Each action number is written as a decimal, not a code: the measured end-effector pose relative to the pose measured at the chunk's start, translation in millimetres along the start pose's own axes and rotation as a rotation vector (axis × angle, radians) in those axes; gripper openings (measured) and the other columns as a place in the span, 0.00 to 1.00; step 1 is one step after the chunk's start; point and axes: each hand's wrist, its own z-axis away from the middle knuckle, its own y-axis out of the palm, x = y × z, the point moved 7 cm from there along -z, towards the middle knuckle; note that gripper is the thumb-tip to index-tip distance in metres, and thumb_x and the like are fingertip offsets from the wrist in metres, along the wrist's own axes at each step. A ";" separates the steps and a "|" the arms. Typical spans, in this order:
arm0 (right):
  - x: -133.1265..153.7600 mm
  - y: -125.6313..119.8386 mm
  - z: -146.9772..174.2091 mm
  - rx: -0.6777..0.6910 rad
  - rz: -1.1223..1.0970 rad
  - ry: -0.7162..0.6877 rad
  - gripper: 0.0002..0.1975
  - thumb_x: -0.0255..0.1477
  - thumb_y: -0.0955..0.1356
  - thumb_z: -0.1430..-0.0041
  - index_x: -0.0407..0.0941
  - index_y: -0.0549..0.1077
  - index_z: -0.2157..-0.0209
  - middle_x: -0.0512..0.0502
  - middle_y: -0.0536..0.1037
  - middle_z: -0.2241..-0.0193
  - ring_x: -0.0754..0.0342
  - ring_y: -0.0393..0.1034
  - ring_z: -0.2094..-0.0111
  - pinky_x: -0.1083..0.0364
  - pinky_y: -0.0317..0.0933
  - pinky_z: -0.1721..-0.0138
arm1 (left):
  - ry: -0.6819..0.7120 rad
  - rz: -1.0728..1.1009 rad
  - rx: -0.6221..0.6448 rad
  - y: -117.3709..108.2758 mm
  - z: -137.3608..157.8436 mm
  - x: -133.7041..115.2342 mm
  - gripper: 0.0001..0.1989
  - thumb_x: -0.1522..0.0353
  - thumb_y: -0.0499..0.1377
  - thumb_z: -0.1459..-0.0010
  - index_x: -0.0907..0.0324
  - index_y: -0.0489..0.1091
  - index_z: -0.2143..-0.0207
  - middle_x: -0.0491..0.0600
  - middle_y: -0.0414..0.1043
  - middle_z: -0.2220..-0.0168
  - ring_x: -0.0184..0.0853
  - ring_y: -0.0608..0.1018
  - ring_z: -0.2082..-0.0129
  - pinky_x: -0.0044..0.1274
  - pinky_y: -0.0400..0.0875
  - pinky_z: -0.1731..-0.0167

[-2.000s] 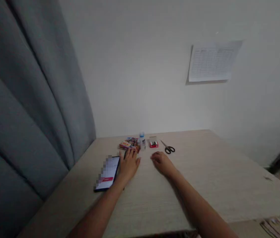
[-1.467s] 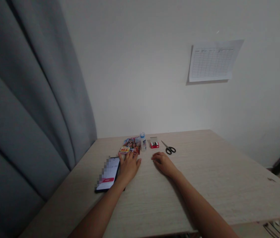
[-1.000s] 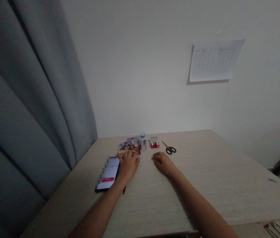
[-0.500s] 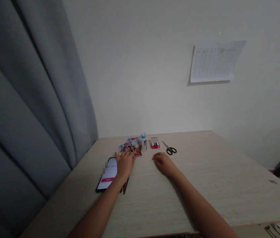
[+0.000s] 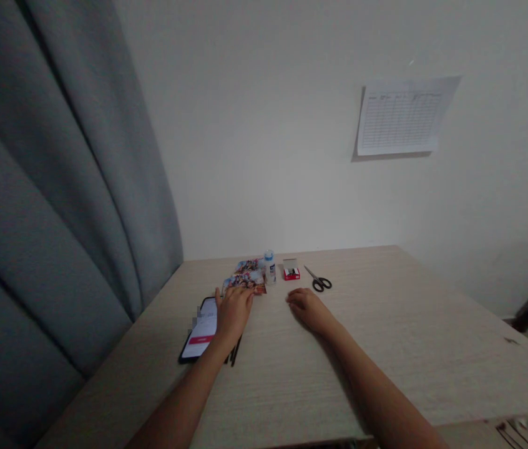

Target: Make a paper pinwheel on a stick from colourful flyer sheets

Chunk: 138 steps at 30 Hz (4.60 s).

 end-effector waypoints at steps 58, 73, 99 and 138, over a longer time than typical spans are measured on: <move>23.2 33.6 12.5 0.114 0.347 -0.018 0.26 0.32 0.57 0.30 0.45 0.60 0.33 0.39 0.61 0.33 0.46 0.54 0.32 0.39 0.47 0.32 | 0.251 0.075 0.382 51.9 41.9 -43.1 0.31 0.52 0.40 0.30 0.54 0.52 0.30 0.49 0.48 0.29 0.45 0.50 0.28 0.52 0.37 0.32; 17.3 30.3 15.7 0.228 0.420 0.066 0.27 0.41 0.53 0.28 0.52 0.53 0.31 0.46 0.54 0.30 0.48 0.47 0.29 0.35 0.38 0.32 | 0.204 -0.015 0.401 42.9 41.5 -31.5 0.32 0.46 0.40 0.33 0.42 0.49 0.30 0.44 0.46 0.28 0.49 0.45 0.28 0.60 0.29 0.37; -12.4 -0.7 10.0 0.099 0.184 0.032 0.29 0.20 0.63 0.43 0.46 0.71 0.40 0.37 0.68 0.37 0.42 0.58 0.34 0.39 0.50 0.34 | 0.077 0.084 0.564 30.8 30.3 -5.1 0.24 0.58 0.51 0.33 0.28 0.57 0.36 0.41 0.39 0.26 0.56 0.40 0.28 0.65 0.33 0.42; 17.3 -7.5 8.0 0.013 0.320 0.023 0.22 0.40 0.63 0.33 0.48 0.73 0.42 0.37 0.66 0.37 0.40 0.57 0.37 0.38 0.51 0.35 | 0.018 -0.056 0.153 2.9 12.8 -3.1 0.15 0.64 0.52 0.33 0.53 0.73 0.49 0.54 0.66 0.38 0.49 0.61 0.35 0.55 0.45 0.36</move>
